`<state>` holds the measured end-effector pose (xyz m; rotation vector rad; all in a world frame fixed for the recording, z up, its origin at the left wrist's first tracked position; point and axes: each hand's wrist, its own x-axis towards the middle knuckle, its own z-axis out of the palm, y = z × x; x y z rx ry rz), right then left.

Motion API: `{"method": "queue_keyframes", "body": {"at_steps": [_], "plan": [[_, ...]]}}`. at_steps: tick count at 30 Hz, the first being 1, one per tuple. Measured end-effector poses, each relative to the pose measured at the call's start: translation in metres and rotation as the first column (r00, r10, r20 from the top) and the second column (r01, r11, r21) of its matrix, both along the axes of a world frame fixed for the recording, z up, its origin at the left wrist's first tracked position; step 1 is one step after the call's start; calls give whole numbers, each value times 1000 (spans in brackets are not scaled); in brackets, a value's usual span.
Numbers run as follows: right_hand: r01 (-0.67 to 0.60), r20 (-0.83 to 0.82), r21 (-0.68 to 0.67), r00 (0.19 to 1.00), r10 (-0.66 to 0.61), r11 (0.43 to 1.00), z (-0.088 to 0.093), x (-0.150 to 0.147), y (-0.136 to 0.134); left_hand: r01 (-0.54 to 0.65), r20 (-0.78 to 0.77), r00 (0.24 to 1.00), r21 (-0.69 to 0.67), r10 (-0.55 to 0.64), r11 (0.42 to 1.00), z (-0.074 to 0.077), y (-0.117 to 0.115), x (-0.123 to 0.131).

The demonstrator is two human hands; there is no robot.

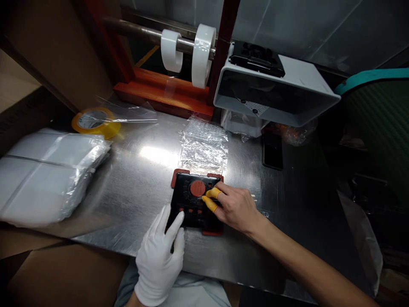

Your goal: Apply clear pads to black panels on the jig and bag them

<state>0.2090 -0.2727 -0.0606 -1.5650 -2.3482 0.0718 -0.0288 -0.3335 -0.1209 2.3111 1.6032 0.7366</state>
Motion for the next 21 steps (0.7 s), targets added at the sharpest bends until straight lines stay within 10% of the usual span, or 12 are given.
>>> {"method": "queue_keyframes", "body": {"at_steps": [21], "plan": [[-210,-272,-254,952,139,944,14,12,33,-25,18,1000,57,24,998,1,0,3]]}}
